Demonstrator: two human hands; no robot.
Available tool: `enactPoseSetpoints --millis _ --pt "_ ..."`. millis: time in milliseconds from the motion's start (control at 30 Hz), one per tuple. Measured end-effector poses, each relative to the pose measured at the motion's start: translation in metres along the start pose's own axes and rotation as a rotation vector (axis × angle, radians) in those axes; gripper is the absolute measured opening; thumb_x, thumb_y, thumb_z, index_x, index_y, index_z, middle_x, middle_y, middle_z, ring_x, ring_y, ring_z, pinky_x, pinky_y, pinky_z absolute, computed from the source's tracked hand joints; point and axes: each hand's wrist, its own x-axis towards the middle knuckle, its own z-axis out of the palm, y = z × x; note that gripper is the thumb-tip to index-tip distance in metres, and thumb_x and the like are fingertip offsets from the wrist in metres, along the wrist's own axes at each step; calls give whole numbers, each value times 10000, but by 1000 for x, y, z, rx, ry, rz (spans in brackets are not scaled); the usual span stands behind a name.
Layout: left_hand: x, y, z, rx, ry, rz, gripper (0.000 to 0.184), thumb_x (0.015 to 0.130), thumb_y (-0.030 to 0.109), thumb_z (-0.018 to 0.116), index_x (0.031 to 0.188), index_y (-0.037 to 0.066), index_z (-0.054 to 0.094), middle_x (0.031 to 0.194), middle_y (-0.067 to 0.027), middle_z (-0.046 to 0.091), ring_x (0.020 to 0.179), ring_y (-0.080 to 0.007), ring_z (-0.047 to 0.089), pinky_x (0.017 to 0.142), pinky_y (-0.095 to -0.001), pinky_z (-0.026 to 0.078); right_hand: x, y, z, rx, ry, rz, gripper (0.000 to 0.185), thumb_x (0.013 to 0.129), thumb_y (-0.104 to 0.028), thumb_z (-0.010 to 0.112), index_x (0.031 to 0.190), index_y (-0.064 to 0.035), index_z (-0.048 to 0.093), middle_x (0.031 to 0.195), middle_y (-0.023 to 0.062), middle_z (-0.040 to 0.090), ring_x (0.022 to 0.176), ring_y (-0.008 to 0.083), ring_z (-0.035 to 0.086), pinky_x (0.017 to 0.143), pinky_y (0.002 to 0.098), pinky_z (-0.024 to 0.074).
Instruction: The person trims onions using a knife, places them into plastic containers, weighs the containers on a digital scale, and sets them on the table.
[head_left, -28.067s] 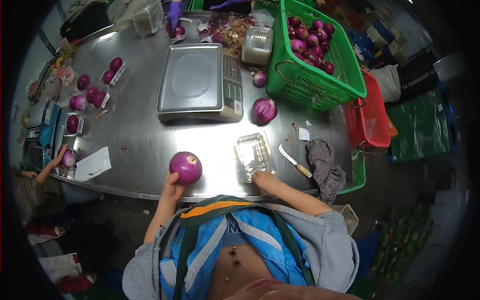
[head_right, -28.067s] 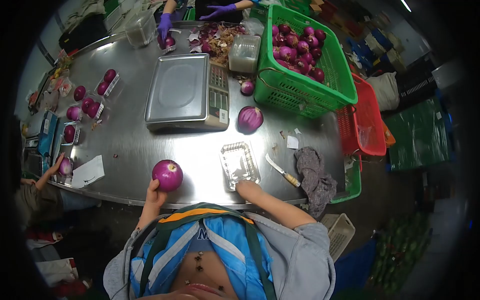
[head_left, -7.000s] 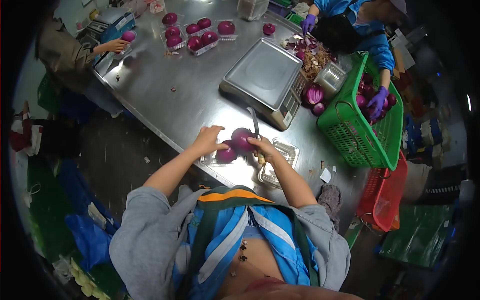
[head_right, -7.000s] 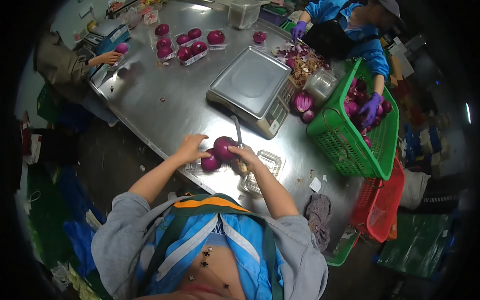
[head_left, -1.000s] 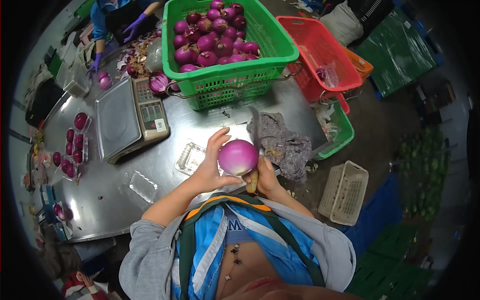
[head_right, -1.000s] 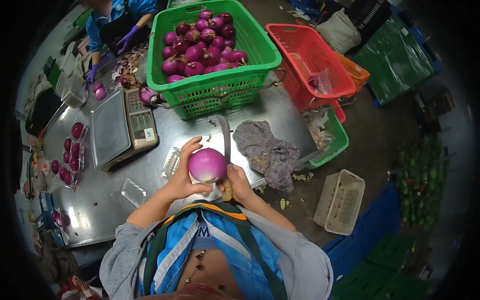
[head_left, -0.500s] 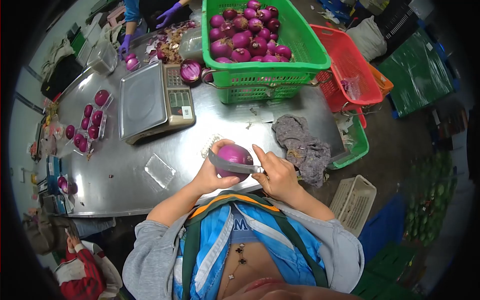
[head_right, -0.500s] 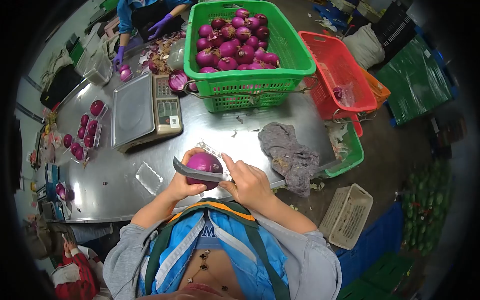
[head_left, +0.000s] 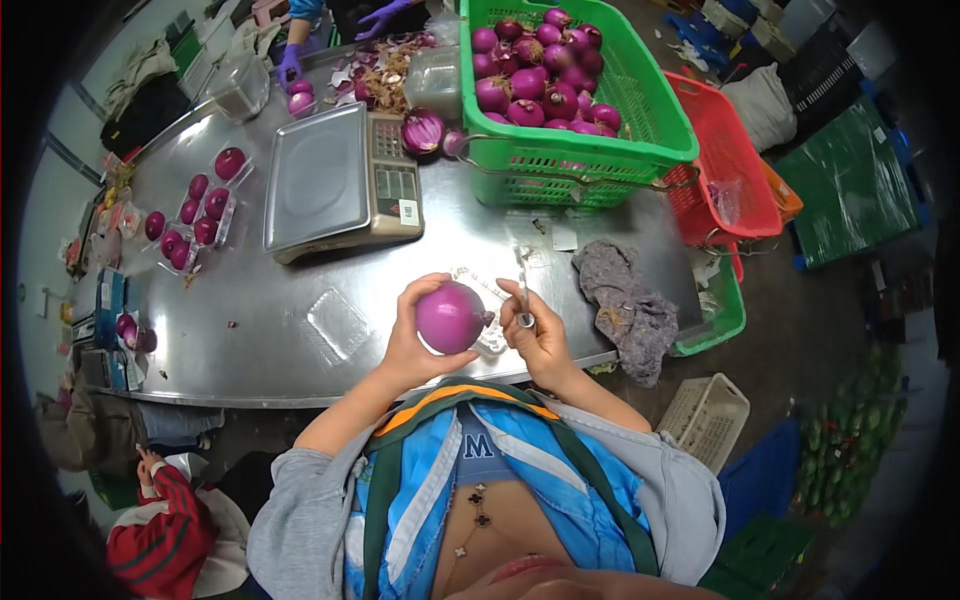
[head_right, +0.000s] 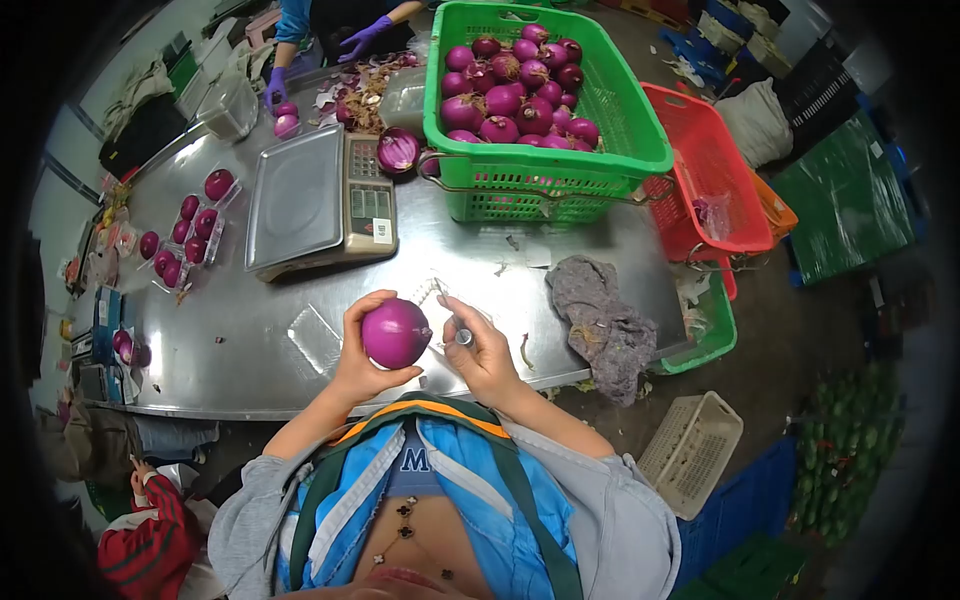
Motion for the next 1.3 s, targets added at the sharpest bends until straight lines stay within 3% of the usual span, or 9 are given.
enactPoseSetpoints --millis 133,400,467,567,667,933,1033,1133,1300 --pt "-1 0 -11 427 203 283 867 515 138 859 1199 108 327 1203 -176 401 1133 -325 427 920 -395 401 -4 -12 16 -511 -103 -169 533 917 -278 469 1340 7 315 893 167 517 712 313 547 636 350 458" --pt "4 -2 -6 415 384 603 845 569 149 844 1200 182 284 1227 -147 346 1008 -344 517 804 -421 504 -13 34 27 -557 49 -277 485 935 -222 443 1336 19 314 853 130 514 645 261 535 575 343 446" --pt "11 1 -6 412 407 696 837 582 162 842 1201 195 279 1229 -138 344 997 -345 525 804 -431 511 -19 89 4 133 220 485 450 968 -311 369 1295 -3 387 865 90 512 700 193 518 632 307 428" --pt "8 -19 -6 353 357 673 857 585 186 846 1213 217 264 1237 -129 341 1028 -348 517 851 -437 501 -13 58 -6 789 434 375 513 978 -388 298 1320 -6 329 788 36 472 614 146 468 568 273 399" --pt "0 -21 -4 385 364 407 912 538 183 864 1221 196 260 1241 -167 350 1109 -324 462 920 -416 435 2 29 -24 1009 214 215 677 933 -539 251 1339 2 287 831 67 489 669 166 462 636 319 389" --pt "5 -5 -2 343 271 361 917 526 148 862 1217 183 261 1251 -178 354 1129 -327 433 935 -416 410 16 -5 -1 1310 -114 232 827 861 -663 257 1356 -1 255 920 91 501 698 178 458 665 336 381" --pt "5 -9 2 311 260 387 897 535 108 852 1211 179 267 1241 -171 361 1121 -336 450 920 -414 431 15 -10 4 1185 -58 246 647 898 -545 403 1257 -8 391 865 62 517 656 129 458 620 281 387" --pt "6 -14 1 355 214 439 845 553 68 835 1190 169 289 1222 -164 368 1100 -345 476 907 -414 454 10 0 16 141 94 78 162 824 -113 657 895 -15 550 707 -31 529 591 16 447 496 157 336" --pt "9 -21 2 365 214 566 748 564 45 807 1164 127 369 1208 -175 408 1066 -356 503 869 -395 477 11 5 23 -66 50 -3 102 834 -85 621 793 -14 561 674 5 556 563 25 444 488 180 360"
